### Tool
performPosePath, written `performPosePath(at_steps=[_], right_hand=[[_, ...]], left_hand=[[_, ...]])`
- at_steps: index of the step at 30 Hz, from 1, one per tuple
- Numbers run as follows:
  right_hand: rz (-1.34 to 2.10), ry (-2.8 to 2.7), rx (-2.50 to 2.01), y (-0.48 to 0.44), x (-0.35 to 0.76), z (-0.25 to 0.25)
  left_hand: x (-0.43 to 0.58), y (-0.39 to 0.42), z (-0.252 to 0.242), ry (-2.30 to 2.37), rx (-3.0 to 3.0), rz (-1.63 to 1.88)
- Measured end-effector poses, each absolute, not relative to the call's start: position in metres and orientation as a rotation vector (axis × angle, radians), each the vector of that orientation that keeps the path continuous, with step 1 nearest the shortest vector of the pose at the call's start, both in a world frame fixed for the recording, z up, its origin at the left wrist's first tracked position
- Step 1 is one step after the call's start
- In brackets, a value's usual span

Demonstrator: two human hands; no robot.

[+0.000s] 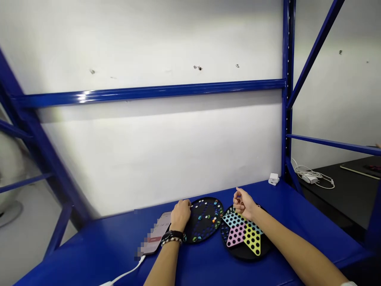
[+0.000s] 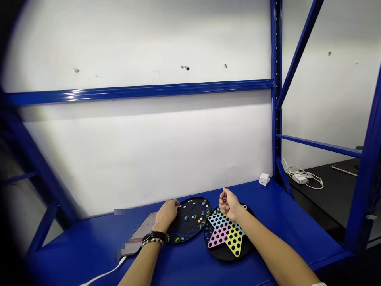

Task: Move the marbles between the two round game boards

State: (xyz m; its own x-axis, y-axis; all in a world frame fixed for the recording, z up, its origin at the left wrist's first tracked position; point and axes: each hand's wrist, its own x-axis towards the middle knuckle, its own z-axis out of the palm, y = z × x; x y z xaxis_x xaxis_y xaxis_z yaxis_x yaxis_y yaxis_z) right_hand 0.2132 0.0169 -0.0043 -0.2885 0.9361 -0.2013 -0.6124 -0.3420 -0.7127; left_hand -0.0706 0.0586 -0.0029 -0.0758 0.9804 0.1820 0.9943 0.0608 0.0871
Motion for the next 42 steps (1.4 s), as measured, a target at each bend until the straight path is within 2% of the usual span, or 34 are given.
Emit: performPosePath(at_steps=[17, 30, 42], right_hand=[[1.845, -0.683, -0.726, 0.018, 0.214, -0.008], [1.836, -0.716, -0.736, 0.016, 0.213, -0.007], [1.925, -0.753, -0.717, 0.02, 0.216, -0.008]], left_hand=[[-0.091, 0.044, 0.02, -2.468, -1.972, -0.107], [-0.1, 0.03, 0.037, -2.523, -2.305, 0.132], [-0.098, 0.026, 0.037, -2.46, -2.42, 0.187]])
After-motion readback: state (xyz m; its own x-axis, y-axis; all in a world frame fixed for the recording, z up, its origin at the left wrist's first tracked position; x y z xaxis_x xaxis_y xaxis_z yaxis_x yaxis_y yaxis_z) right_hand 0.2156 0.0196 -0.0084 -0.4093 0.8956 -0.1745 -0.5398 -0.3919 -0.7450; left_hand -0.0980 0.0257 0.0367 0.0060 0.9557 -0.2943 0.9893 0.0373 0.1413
